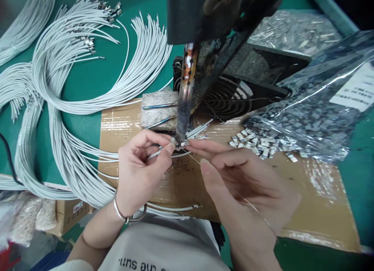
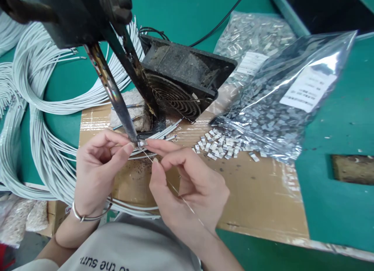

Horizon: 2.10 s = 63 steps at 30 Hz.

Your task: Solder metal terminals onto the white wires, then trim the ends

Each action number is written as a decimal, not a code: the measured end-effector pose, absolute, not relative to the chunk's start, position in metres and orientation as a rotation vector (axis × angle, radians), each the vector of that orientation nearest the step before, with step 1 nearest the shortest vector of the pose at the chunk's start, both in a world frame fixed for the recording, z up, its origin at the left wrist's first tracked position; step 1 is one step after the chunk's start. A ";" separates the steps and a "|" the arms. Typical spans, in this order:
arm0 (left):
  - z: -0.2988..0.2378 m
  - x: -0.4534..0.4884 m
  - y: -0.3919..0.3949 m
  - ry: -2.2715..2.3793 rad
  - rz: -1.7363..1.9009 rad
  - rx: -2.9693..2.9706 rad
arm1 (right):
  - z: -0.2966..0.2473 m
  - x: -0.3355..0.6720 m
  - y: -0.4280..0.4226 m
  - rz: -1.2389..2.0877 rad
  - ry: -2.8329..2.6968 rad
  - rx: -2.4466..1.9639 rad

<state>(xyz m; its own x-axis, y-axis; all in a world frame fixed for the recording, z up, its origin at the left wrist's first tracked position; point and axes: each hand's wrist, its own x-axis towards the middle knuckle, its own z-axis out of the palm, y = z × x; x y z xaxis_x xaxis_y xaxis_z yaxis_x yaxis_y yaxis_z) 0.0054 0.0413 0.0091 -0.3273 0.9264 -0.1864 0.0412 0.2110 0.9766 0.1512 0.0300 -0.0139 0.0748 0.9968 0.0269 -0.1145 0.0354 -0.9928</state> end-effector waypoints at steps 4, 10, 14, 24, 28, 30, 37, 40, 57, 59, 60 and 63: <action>0.009 0.005 0.041 1.602 1.242 0.947 | -0.013 0.151 0.030 1.184 -1.084 -1.136; 0.009 0.004 0.041 1.625 1.219 0.957 | -0.010 0.149 0.030 1.188 -1.037 -1.184; 0.009 0.004 0.041 1.621 1.223 0.965 | -0.011 0.150 0.029 1.177 -1.075 -1.162; 0.009 0.004 0.042 1.626 1.228 0.955 | -0.013 0.150 0.030 1.163 -1.070 -1.147; 0.011 0.006 0.042 1.660 1.226 0.941 | -0.011 0.148 0.029 1.160 -1.035 -1.202; 0.011 0.006 0.042 1.665 1.222 0.939 | -0.011 0.148 0.029 1.158 -1.034 -1.194; 0.011 0.005 0.042 1.657 1.232 0.959 | -0.013 0.149 0.030 1.167 -1.060 -1.153; 0.011 0.005 0.041 1.657 1.228 0.961 | -0.012 0.148 0.030 1.162 -1.070 -1.165; 0.014 0.008 0.042 1.665 1.235 0.978 | -0.012 0.146 0.030 1.148 -1.035 -1.196; 0.014 0.008 0.042 1.671 1.234 0.978 | -0.012 0.146 0.030 1.140 -1.043 -1.207; 0.014 0.008 0.042 1.672 1.237 0.979 | -0.012 0.146 0.030 1.136 -1.055 -1.200; 0.014 0.008 0.042 1.669 1.243 0.974 | -0.012 0.146 0.030 1.134 -1.075 -1.184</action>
